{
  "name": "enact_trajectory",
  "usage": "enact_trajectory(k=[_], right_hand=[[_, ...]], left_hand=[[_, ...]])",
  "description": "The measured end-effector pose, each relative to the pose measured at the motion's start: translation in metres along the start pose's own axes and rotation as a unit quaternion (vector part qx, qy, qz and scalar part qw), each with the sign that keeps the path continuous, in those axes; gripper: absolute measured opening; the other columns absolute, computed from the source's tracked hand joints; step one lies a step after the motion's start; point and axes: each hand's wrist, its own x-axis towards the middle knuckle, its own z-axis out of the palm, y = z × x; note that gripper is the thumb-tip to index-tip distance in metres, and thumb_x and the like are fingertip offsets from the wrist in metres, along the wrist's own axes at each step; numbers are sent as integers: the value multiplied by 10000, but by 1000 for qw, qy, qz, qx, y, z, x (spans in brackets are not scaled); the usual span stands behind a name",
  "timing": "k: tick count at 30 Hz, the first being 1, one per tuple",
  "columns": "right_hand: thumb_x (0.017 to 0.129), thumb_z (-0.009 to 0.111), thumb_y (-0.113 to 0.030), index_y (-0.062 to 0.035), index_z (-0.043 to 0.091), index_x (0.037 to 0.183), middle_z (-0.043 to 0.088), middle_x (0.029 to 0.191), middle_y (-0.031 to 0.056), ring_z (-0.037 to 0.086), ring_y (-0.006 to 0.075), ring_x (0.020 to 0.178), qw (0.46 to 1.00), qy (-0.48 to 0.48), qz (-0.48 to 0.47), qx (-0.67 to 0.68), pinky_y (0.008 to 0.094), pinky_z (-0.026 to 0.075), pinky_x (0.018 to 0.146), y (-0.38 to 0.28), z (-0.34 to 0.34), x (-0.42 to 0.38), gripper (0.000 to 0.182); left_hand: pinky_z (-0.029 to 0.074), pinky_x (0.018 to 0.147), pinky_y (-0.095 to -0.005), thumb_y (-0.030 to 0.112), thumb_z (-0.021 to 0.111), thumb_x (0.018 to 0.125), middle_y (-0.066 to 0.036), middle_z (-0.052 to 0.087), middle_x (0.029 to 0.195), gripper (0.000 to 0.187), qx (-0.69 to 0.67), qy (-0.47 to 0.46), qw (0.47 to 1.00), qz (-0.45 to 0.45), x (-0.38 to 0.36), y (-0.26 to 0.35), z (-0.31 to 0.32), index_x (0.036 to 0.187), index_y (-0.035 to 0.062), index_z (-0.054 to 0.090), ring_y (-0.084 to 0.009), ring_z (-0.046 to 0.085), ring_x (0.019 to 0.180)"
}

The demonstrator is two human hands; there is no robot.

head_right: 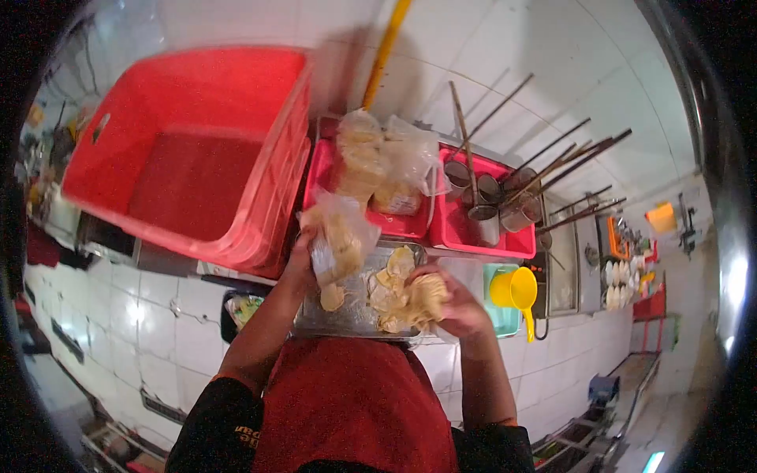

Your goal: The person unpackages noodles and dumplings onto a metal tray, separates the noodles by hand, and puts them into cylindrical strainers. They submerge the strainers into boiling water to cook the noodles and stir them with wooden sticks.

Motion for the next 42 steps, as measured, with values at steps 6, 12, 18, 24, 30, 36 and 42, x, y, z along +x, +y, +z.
enact_trajectory(k=[6,12,18,24,30,36,42], right_hand=[[817,713,-162,-49,473,1289,564,1173,85,574,196,1071,942,51,224,-244,322,480,873,122,-47,20,540],[830,694,-183,-34,509,1286,552,1262,183,560,361,1121,880,50,-10,-472,390,447,970,192,-70,46,514],[861,683,-168,-32,556,1304,602,1233,216,607,335,1056,833,49,29,-550,409,467,951,120,-77,45,481],[849,701,-166,-12,609,1080,634,953,182,615,362,841,638,375,-253,-623,455,498,746,4,-144,134,292],[848,670,-186,-15,658,969,649,926,194,604,424,891,590,252,-183,-745,480,478,796,-15,-207,238,210],[888,542,-56,70,600,960,654,773,116,650,249,722,790,217,-250,-516,355,521,646,-92,-133,202,156],[985,568,-212,-43,585,918,613,788,78,580,154,605,896,133,-270,-326,300,484,538,-186,-29,125,182]], left_hand=[[471,995,-517,451,489,943,-95,594,1290,517,6,4,998,68,122,-17,38,1341,122,504,-320,587,1159],[421,1042,-471,443,566,926,-82,561,1333,538,66,62,992,90,190,-68,5,1337,102,505,-296,532,1224],[486,933,-356,149,697,867,-106,596,1226,512,261,86,955,115,165,-52,-23,1327,47,496,-226,581,1130],[462,972,-364,88,689,846,-173,557,1249,542,714,142,664,173,108,-43,26,1334,8,470,-266,542,1205],[397,1062,-397,137,685,851,-182,520,1309,503,712,99,655,234,63,-38,30,1300,26,487,-312,506,1250],[382,1077,-393,172,707,854,-161,500,1361,573,658,118,709,224,20,-20,52,1354,62,449,-284,470,1296],[371,1073,-463,198,772,830,-114,432,1436,817,399,8,886,237,41,-27,72,1471,108,273,-286,408,1339]])
